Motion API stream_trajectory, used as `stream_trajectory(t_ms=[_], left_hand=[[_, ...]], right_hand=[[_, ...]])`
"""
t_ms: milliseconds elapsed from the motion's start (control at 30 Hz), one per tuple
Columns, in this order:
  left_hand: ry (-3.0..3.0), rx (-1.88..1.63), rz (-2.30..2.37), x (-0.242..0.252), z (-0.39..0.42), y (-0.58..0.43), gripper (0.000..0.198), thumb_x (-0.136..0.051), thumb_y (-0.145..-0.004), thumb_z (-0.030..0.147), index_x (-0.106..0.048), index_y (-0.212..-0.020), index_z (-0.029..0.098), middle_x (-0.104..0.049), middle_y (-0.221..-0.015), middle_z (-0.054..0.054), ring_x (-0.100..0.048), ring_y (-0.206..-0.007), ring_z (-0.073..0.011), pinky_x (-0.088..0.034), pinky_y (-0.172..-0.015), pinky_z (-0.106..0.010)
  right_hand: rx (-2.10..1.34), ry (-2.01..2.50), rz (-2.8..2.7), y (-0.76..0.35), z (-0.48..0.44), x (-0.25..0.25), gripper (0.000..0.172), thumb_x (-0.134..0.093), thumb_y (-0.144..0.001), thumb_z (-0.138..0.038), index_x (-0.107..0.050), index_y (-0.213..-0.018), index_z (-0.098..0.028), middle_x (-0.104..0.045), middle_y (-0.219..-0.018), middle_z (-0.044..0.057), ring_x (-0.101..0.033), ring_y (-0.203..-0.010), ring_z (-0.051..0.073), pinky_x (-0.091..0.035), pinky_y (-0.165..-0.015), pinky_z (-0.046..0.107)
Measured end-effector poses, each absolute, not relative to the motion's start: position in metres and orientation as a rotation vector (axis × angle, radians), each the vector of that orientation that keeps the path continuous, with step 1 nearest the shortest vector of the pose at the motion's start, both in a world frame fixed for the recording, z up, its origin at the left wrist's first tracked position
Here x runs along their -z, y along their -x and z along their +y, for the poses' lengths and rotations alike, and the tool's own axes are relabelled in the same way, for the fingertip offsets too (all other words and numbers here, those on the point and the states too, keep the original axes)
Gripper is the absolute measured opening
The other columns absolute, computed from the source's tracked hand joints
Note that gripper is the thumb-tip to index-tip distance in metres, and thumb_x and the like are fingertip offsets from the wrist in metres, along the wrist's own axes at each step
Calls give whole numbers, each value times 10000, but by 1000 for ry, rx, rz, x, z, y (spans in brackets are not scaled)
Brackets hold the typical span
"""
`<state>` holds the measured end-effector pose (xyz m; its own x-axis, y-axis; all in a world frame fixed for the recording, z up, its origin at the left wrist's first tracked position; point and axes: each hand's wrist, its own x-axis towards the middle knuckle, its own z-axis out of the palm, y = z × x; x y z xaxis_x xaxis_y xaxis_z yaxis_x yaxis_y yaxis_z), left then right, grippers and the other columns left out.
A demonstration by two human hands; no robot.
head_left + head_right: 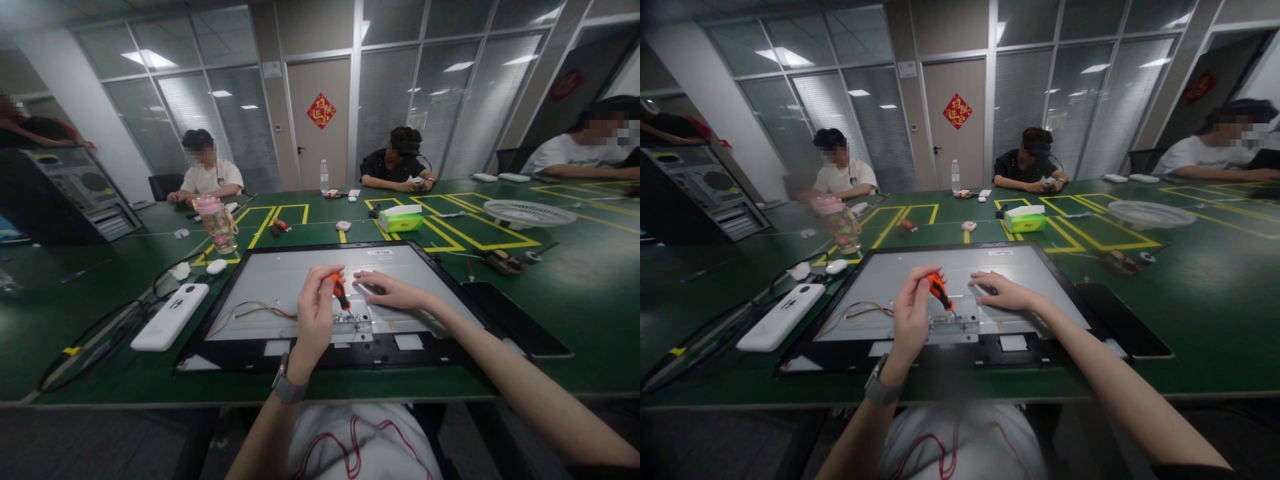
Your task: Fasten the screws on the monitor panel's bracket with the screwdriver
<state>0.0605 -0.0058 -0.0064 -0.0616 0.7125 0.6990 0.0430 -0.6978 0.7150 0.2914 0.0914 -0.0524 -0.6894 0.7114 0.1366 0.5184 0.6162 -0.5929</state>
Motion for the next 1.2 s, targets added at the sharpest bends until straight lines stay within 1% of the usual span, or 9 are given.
stream_trajectory(t_ms=[67, 233, 400, 567, 733, 900, 967, 1067, 1200], left_hand=[[-1731, -1823, 790, 8, -5, -61, 316, -406, -1023, 338, -686, -1066, 199, -661, -957, -70, -634, -901, -177, -494, -839, -313], [-1844, -1875, 871, 8, -5, -60, 199, -615, -924, 351, -738, -1022, 229, -596, -968, -59, -593, -934, -187, -478, -860, -315], [-1728, -1790, 784, 4, -6, -60, 315, -438, -1009, 344, -700, -1117, 207, -660, -994, -77, -626, -938, -191, -484, -866, -320], [-1757, -1853, 837, 5, -4, -61, 201, -633, -912, 372, -750, -996, 233, -609, -961, -53, -602, -884, -168, -481, -826, -289], [-1685, -1780, 776, 5, -5, -61, 300, -441, -1011, 331, -692, -1140, 228, -659, -993, -65, -626, -947, -180, -484, -874, -310], [-1761, -1840, 831, 4, -5, -61, 203, -617, -924, 357, -748, -1004, 225, -605, -952, -54, -597, -898, -168, -481, -847, -287], [-1722, -1802, 820, 4, -5, -61, 230, -560, -958, 344, -725, -1065, 224, -631, -963, -56, -622, -886, -163, -491, -828, -282], [-1630, -1733, 782, 4, -6, -61, 298, -453, -1005, 331, -678, -1154, 206, -693, -1004, -71, -667, -934, -179, -506, -862, -301], [-1595, -1682, 734, 4, -5, -61, 303, -444, -1007, 328, -674, -1162, 205, -714, -988, -65, -677, -903, -172, -510, -880, -306]], right_hand=[[-744, 990, -2481, -292, 92, 53, 625, -584, -880, -616, -570, -1375, -234, -428, -1540, 144, -368, -1423, 340, -254, -1170, 544], [-750, 987, -2477, -292, 91, 52, 619, -591, -878, -611, -568, -1377, -245, -434, -1538, 132, -376, -1417, 339, -262, -1167, 544], [-752, 993, -2484, -291, 90, 50, 608, -579, -885, -615, -571, -1375, -254, -424, -1547, 123, -364, -1425, 338, -255, -1174, 537], [-741, 993, -2495, -291, 91, 51, 627, -576, -888, -606, -563, -1380, -218, -420, -1543, 152, -369, -1423, 332, -256, -1174, 526], [-730, 992, -2498, -292, 92, 53, 620, -576, -890, -591, -563, -1377, -208, -419, -1542, 159, -373, -1419, 331, -264, -1169, 526], [-731, 993, -2493, -293, 92, 53, 609, -583, -892, -581, -561, -1379, -217, -419, -1544, 148, -375, -1418, 334, -273, -1166, 521], [-731, 990, -2497, -292, 92, 52, 613, -580, -895, -580, -561, -1380, -205, -417, -1545, 155, -367, -1424, 333, -266, -1169, 521], [-731, 989, -2503, -292, 92, 52, 611, -578, -898, -578, -558, -1382, -205, -416, -1545, 158, -363, -1426, 336, -256, -1169, 540], [-731, 981, -2506, -291, 92, 52, 621, -570, -902, -582, -551, -1388, -196, -412, -1546, 166, -366, -1425, 330, -256, -1170, 533]])
